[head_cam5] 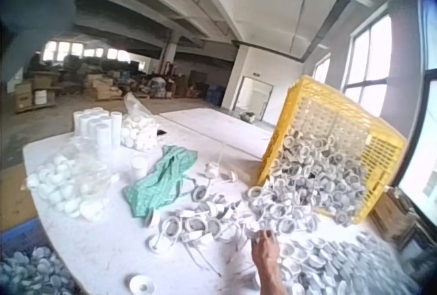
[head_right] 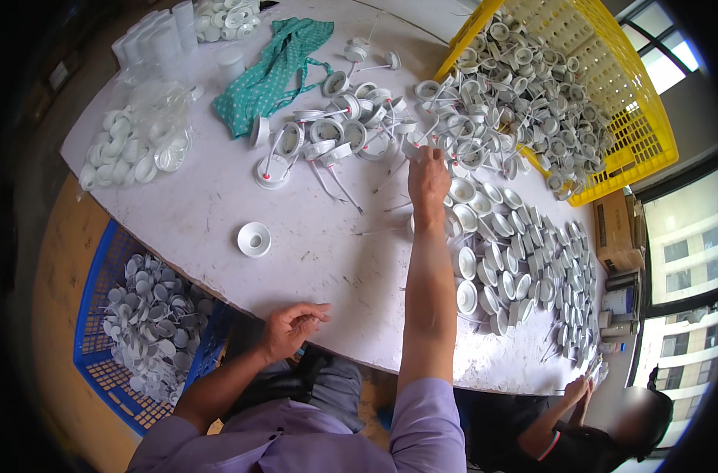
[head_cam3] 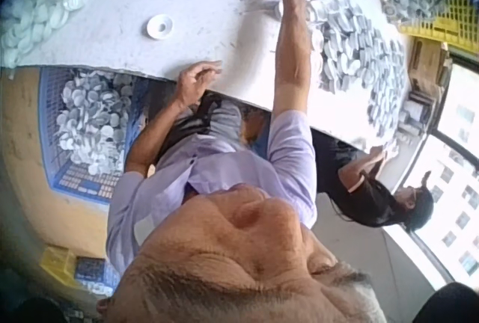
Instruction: The person assembles small circular lighting components by hand, fitting back covers onto LED units.
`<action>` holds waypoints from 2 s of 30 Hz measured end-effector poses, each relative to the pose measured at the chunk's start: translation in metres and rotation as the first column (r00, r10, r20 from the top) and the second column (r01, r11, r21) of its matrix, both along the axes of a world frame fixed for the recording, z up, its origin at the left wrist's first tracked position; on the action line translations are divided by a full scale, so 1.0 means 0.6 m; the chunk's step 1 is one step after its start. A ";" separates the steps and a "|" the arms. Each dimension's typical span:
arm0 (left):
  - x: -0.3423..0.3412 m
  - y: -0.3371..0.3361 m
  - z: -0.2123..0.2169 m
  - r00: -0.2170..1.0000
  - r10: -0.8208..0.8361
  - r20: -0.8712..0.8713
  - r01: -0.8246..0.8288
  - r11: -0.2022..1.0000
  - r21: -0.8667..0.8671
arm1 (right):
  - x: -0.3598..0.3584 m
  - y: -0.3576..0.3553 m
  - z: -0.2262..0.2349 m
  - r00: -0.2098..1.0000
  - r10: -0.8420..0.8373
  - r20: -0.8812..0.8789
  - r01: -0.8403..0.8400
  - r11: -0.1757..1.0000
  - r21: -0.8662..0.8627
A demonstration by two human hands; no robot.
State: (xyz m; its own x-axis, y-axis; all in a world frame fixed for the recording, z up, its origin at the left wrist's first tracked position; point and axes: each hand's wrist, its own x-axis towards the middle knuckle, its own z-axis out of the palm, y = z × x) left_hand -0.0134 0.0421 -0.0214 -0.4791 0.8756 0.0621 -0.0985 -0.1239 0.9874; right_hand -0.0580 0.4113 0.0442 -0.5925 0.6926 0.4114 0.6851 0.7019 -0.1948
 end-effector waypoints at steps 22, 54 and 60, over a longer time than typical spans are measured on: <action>0.025 -0.032 0.087 0.926 -0.288 0.246 0.252 0.953 0.165 | 0.338 -0.409 0.001 0.511 0.234 -0.827 -0.851 0.276 -0.447; -0.023 -0.110 0.026 0.926 0.367 -0.093 -0.377 0.875 -0.303 | 0.203 -0.521 -0.031 0.673 0.665 -0.324 -0.739 0.595 -0.315; -0.057 -0.145 0.021 0.910 0.310 0.274 -0.211 0.918 -0.336 | 0.153 -0.487 -0.039 0.631 0.565 -0.531 -0.760 0.314 -0.569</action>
